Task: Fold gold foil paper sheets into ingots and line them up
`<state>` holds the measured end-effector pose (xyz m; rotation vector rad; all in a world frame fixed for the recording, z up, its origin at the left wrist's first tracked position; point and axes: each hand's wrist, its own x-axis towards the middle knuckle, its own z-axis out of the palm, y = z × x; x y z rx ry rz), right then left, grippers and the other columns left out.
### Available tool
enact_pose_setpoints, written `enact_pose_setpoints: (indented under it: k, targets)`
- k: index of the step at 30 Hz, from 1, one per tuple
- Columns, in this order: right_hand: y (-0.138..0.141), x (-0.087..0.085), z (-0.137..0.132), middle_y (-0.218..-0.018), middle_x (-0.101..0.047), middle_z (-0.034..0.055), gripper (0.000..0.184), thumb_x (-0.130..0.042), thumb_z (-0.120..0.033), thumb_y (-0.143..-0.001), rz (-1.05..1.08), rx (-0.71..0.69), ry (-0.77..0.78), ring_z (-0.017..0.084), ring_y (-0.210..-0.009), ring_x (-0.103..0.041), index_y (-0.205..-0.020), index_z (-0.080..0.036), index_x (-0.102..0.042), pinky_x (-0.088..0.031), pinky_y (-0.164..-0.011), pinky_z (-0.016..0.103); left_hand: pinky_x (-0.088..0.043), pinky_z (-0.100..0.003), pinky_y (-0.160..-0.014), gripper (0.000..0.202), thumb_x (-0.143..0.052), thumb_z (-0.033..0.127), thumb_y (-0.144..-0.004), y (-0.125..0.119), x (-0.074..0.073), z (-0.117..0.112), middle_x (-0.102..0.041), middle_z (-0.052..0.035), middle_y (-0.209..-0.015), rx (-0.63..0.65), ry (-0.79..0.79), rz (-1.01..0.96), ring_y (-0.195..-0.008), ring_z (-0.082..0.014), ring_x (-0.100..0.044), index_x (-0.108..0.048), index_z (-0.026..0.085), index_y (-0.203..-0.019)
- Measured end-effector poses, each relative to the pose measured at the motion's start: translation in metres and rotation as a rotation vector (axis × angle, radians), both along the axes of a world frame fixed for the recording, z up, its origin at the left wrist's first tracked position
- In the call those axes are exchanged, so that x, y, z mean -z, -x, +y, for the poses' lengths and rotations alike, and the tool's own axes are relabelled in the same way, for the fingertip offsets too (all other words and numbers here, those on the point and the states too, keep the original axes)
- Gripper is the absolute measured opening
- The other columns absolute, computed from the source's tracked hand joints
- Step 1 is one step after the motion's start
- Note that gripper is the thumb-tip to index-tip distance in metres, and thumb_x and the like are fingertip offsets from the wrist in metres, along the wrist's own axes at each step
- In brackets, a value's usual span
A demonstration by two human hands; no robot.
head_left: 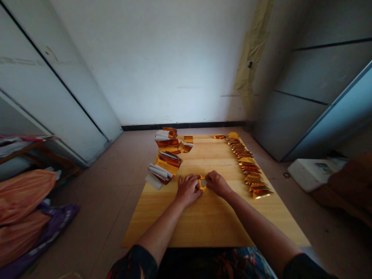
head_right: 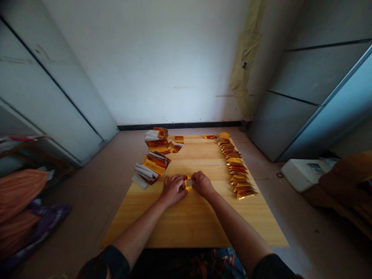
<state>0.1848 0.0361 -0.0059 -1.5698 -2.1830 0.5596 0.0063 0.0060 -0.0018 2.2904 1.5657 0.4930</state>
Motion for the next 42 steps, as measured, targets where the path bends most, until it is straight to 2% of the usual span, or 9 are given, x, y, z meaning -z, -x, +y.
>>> enact_pose_setpoints:
  k: [6, 10, 14, 18, 20, 24, 31, 35, 42]
  targets:
    - [0.002, 0.003, -0.016, -0.085, -0.064, 0.0036, 0.023, -0.048, -0.005, -0.076, 0.117, -0.149, -0.145, 0.014, -0.082, -0.057, -0.082, -0.019, -0.066, -0.043, -0.077, 0.024, -0.018, -0.055, -0.106, 0.013, -0.064, 0.026, -0.076, -0.008, 0.005, -0.003, -0.056, -0.0017, -0.131, -0.074, -0.046, -0.008, -0.124, -0.0244, -0.042, -0.058, 0.024, -0.088]
    - [0.008, -0.003, -0.035, -0.092, -0.067, 0.0042, 0.023, -0.048, -0.012, -0.084, -0.041, -0.185, -0.173, 0.017, -0.089, -0.055, -0.09, -0.022, -0.068, -0.039, -0.078, 0.028, -0.022, -0.053, -0.104, 0.017, -0.06, 0.028, -0.08, -0.011, 0.009, -0.005, -0.054, -0.0015, -0.133, -0.118, -0.083, 0.024, -0.124, -0.0251, -0.042, -0.058, 0.025, -0.096]
    - [0.013, -0.008, -0.046, -0.097, -0.067, 0.0031, 0.019, -0.049, -0.023, -0.089, -0.207, -0.141, -0.181, 0.018, -0.093, -0.053, -0.091, -0.025, -0.068, -0.035, -0.075, 0.028, -0.027, -0.049, -0.1, 0.021, -0.058, 0.033, -0.079, 0.0, 0.003, -0.001, -0.051, 0.0001, -0.137, -0.03, -0.036, 0.055, -0.124, -0.0256, -0.04, -0.06, 0.027, -0.099]
    - [0.017, -0.013, -0.049, -0.096, -0.066, 0.0046, 0.018, -0.05, -0.028, -0.089, -0.322, -0.14, -0.211, 0.019, -0.093, -0.051, -0.087, -0.022, -0.066, -0.033, -0.077, 0.03, -0.028, -0.046, -0.098, 0.051, -0.052, 0.018, -0.074, 0.016, -0.009, 0.007, -0.06, -0.0005, -0.126, 0.062, 0.041, 0.092, -0.12, -0.0234, -0.043, -0.05, 0.03, -0.123]
    - [0.016, -0.017, -0.049, -0.096, -0.066, 0.0059, 0.018, -0.051, -0.031, -0.087, -0.368, -0.137, -0.21, 0.02, -0.094, -0.05, -0.086, -0.021, -0.066, -0.032, -0.078, 0.031, -0.029, -0.045, -0.096, 0.051, -0.052, 0.016, -0.073, 0.02, -0.016, 0.01, -0.062, -0.0001, -0.122, 0.088, 0.027, 0.108, -0.116, -0.0235, -0.045, -0.052, 0.03, -0.122]
    - [0.007, -0.028, -0.043, -0.097, -0.065, 0.0088, 0.017, -0.053, -0.03, -0.086, -0.431, -0.099, -0.182, 0.022, -0.098, -0.048, -0.089, -0.02, -0.067, -0.032, -0.079, 0.033, -0.028, -0.045, -0.094, 0.034, -0.056, 0.019, -0.074, 0.018, -0.022, 0.01, -0.066, -0.0005, -0.113, 0.155, -0.071, 0.136, -0.109, -0.0241, -0.047, -0.062, 0.031, -0.106]
    - [-0.01, -0.039, -0.025, -0.097, -0.062, 0.008, 0.017, -0.06, -0.033, -0.083, -0.456, -0.202, -0.113, 0.022, -0.096, -0.049, -0.094, -0.023, -0.069, -0.033, -0.076, 0.03, -0.035, -0.037, -0.088, 0.014, -0.059, 0.025, -0.081, 0.013, -0.008, 0.015, -0.067, -0.003, -0.092, 0.178, -0.188, 0.095, -0.097, -0.0205, -0.053, -0.067, 0.027, -0.093]
    - [-0.012, -0.035, -0.021, -0.094, -0.062, 0.0073, 0.02, -0.061, -0.036, -0.082, -0.447, -0.238, -0.159, 0.02, -0.093, -0.049, -0.093, -0.021, -0.067, -0.032, -0.074, 0.029, -0.041, -0.031, -0.082, 0.015, -0.056, 0.024, -0.085, 0.014, 0.0, 0.021, -0.065, -0.0047, -0.09, 0.239, -0.22, 0.105, -0.091, -0.0186, -0.055, -0.065, 0.023, -0.097]
    - [-0.009, -0.018, -0.027, -0.091, -0.061, 0.0079, 0.025, -0.058, -0.041, -0.084, -0.415, -0.174, -0.282, 0.021, -0.089, -0.049, -0.089, -0.017, -0.063, -0.03, -0.076, 0.031, -0.043, -0.032, -0.08, 0.022, -0.044, 0.029, -0.093, 0.014, 0.007, 0.022, -0.065, -0.0062, -0.085, 0.268, -0.333, 0.162, -0.085, -0.0188, -0.057, -0.063, 0.021, -0.099]
